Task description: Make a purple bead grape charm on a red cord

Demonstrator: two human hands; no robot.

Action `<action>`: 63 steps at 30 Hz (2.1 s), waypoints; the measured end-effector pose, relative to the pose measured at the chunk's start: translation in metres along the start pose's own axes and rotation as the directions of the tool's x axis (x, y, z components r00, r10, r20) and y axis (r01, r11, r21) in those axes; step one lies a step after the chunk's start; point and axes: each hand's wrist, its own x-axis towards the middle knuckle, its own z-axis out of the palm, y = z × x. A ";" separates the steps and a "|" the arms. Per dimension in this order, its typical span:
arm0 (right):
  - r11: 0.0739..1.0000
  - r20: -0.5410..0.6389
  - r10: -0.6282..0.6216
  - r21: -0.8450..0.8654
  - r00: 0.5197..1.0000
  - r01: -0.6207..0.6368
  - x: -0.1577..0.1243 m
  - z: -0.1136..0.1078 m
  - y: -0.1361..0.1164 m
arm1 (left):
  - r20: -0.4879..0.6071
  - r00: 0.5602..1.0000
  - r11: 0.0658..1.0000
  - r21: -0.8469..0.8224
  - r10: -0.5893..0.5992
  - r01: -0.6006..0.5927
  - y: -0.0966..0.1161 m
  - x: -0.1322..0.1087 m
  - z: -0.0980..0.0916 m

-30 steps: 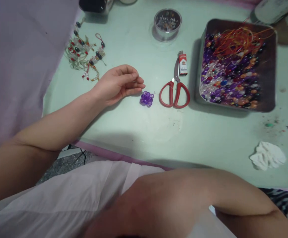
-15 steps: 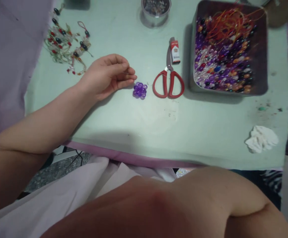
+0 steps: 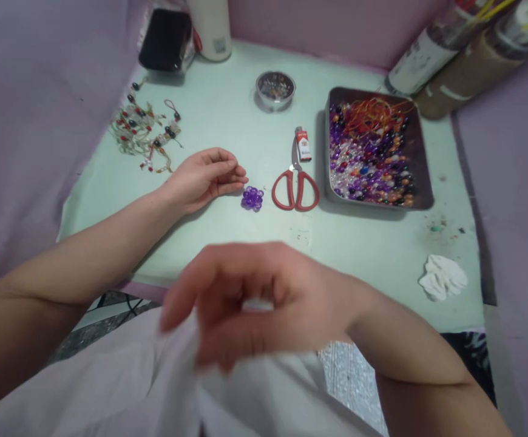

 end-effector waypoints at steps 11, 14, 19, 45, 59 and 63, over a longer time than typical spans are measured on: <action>0.604 -0.417 -0.187 -0.763 0.890 -0.230 0.066 -0.068 0.058 | 0.034 0.999 0.999 -0.046 0.008 -0.006 0.002 -0.001 -0.004; 0.600 -0.429 -0.240 -0.771 0.871 -0.214 0.076 -0.066 0.068 | 0.036 0.999 0.999 -0.052 0.011 -0.009 0.002 0.000 -0.004; 0.820 -0.560 -0.285 -0.562 0.778 -0.105 0.093 -0.057 0.079 | 0.072 0.997 0.996 -0.091 0.019 -0.013 0.000 0.001 -0.005; 0.972 -0.651 -0.117 0.079 0.750 0.221 0.085 -0.055 0.091 | 0.213 0.966 0.989 -0.023 0.149 -0.148 0.000 -0.012 0.009; 0.960 -0.657 -0.265 -0.108 0.706 0.259 0.084 -0.039 0.075 | 0.161 0.961 0.963 0.118 0.224 -0.244 -0.007 -0.018 0.021; 0.972 -0.702 -0.231 -0.134 0.673 0.194 0.082 -0.042 0.077 | 0.157 0.971 0.980 0.062 0.180 -0.192 -0.005 -0.020 0.020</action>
